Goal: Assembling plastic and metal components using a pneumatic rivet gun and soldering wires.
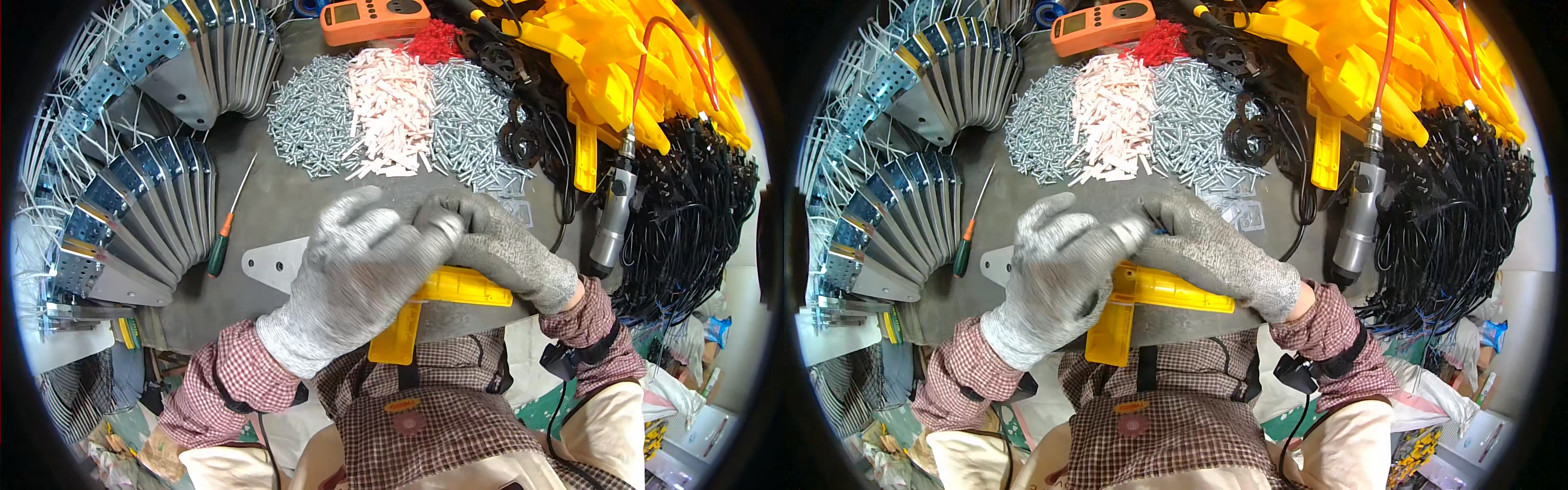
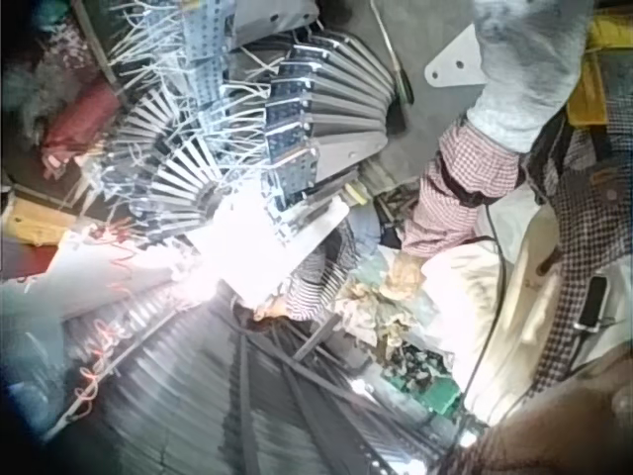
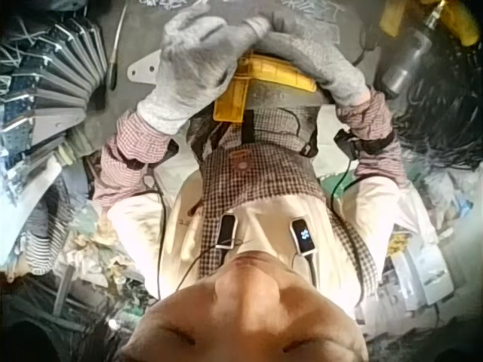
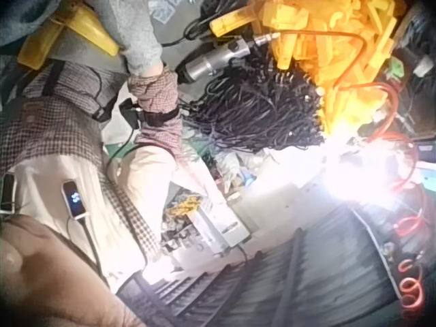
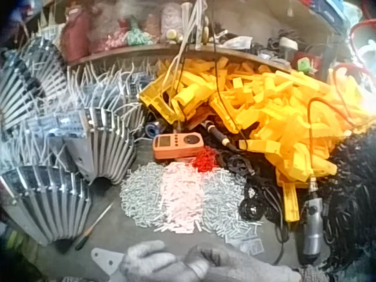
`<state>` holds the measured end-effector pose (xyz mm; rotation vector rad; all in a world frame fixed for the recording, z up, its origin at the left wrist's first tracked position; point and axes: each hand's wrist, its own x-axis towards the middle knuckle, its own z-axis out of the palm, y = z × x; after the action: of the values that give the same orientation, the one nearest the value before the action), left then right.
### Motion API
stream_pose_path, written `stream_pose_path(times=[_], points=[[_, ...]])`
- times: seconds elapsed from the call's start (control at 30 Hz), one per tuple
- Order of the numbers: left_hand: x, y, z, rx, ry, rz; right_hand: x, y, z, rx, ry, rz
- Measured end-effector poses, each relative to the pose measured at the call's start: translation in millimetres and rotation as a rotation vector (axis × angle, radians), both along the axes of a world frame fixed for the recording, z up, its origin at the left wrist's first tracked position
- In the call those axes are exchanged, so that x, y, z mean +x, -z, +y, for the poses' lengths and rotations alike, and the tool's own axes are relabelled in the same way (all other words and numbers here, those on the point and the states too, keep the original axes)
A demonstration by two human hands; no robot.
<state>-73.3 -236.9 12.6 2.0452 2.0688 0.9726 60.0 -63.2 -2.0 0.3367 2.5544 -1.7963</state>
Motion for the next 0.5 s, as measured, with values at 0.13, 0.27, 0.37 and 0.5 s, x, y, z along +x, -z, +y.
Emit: stream_pose_path(times=[0.13, 0.27, 0.37, 0.5], points=[[-9, 10, -3, -0.082, -0.099, -0.542, 8, -15, -15, 0.421, -0.011, 0.138], [-11, 7, 3, -0.163, -0.032, -0.75, 18, -11, -7, 0.851, -0.147, 0.225], [-9, 7, 0, -0.132, -0.035, -0.631, 19, -11, -8, 0.834, -0.149, 0.214], [-7, 12, -1, -0.067, -0.076, -0.669, 16, -13, -11, 0.722, -0.124, 0.224]])
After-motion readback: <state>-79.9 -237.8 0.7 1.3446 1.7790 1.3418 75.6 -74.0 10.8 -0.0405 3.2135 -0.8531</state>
